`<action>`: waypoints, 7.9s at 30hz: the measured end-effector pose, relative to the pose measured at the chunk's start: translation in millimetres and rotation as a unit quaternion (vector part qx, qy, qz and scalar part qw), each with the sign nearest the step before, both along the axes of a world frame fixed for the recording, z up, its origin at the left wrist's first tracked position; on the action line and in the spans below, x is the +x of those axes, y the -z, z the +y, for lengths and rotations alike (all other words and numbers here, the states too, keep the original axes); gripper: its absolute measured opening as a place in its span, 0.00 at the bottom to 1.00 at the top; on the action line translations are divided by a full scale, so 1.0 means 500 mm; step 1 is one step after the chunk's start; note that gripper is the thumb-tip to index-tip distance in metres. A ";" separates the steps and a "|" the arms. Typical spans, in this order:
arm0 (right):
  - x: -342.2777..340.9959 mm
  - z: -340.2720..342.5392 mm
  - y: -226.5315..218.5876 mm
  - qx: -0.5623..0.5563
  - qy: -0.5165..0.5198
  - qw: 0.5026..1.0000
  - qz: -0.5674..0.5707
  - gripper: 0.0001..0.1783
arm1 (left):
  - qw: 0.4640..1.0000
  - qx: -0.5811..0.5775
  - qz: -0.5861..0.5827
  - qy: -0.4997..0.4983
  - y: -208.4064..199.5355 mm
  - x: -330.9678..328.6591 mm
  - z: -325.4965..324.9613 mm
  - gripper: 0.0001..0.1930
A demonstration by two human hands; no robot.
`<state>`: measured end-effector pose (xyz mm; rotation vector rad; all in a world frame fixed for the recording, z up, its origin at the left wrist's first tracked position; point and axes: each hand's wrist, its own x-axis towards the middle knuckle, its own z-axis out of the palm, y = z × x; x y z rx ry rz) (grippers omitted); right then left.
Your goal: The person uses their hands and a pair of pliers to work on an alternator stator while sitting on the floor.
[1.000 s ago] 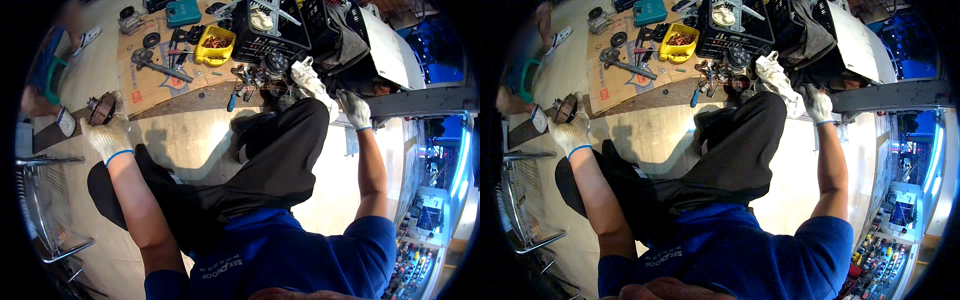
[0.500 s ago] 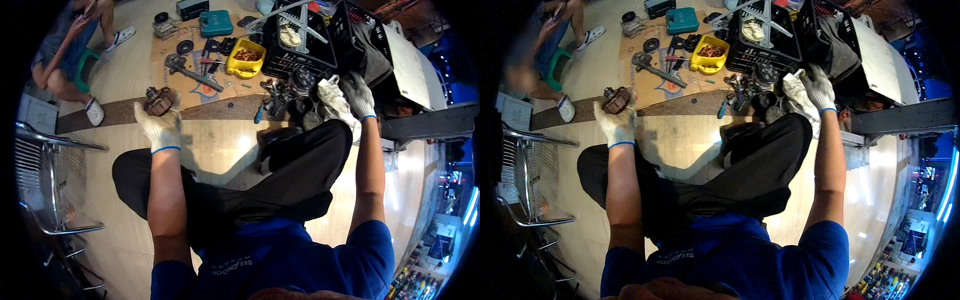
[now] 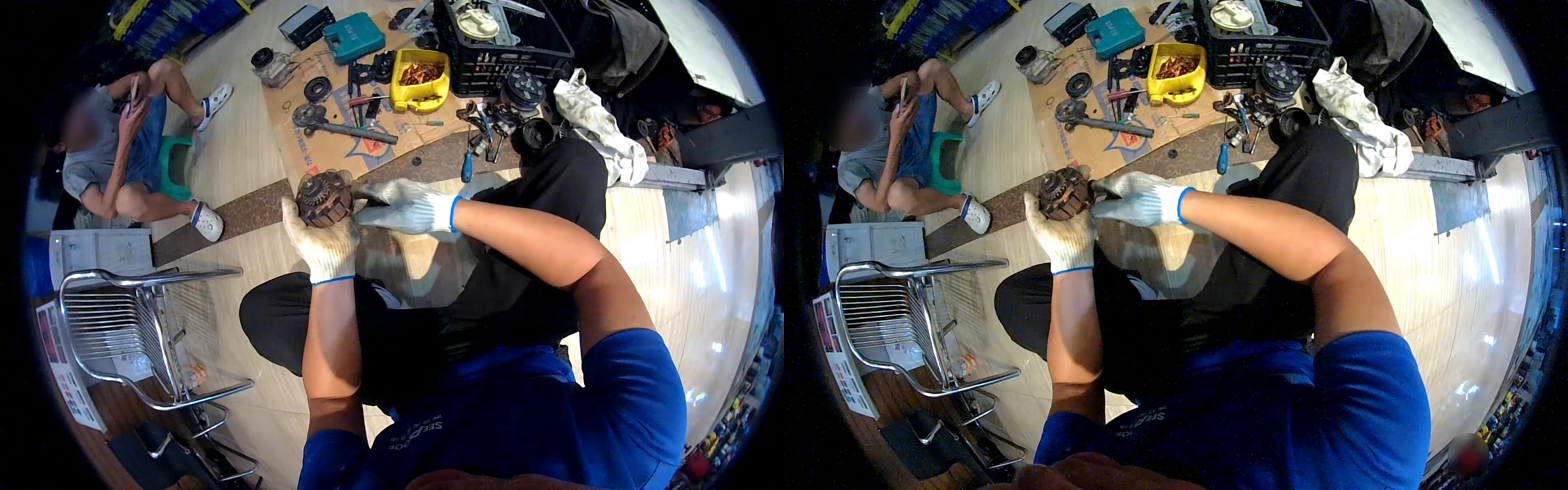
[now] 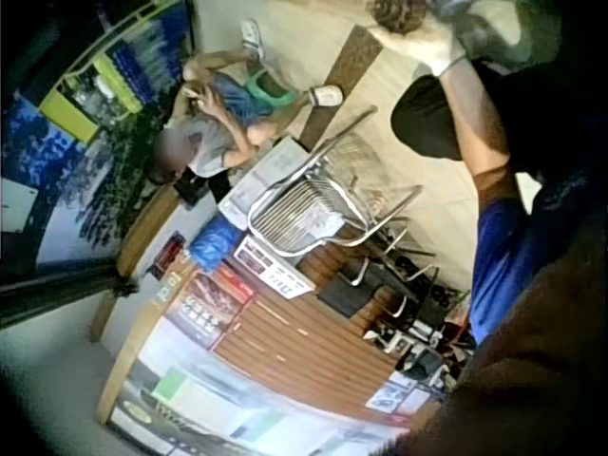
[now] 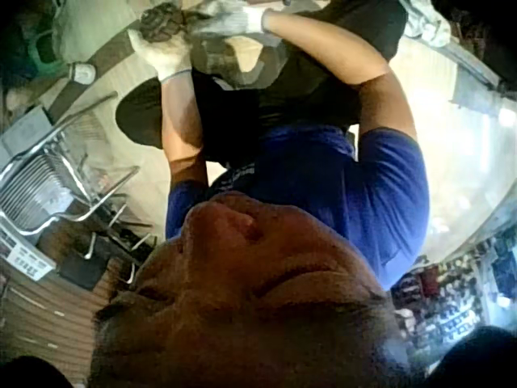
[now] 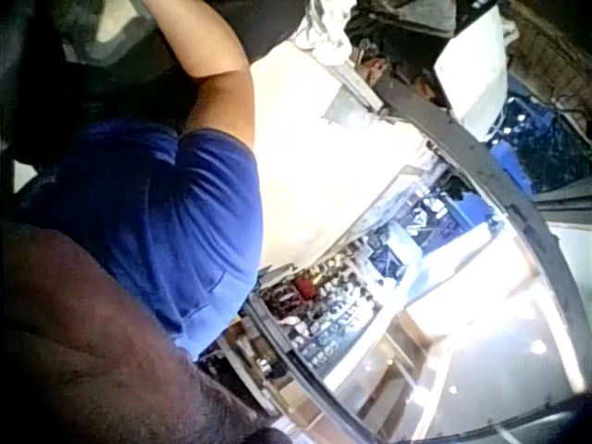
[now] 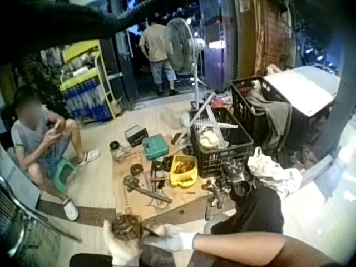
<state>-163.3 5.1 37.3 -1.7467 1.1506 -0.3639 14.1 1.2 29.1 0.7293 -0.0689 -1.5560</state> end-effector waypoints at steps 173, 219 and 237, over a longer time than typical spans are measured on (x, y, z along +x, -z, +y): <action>-0.091 0.002 -0.007 -0.247 -0.040 0.954 0.167 0.43 | 0.993 -0.116 -0.021 -0.016 0.021 0.033 -0.034 0.23; -0.046 0.020 -0.060 0.009 0.030 0.999 -0.037 0.30 | 0.980 -0.121 -0.081 0.137 0.045 -0.028 0.005 0.33; -0.022 0.054 -0.016 0.030 0.074 0.990 -0.116 0.24 | 0.987 -0.131 -0.028 0.093 0.045 -0.010 -0.002 0.30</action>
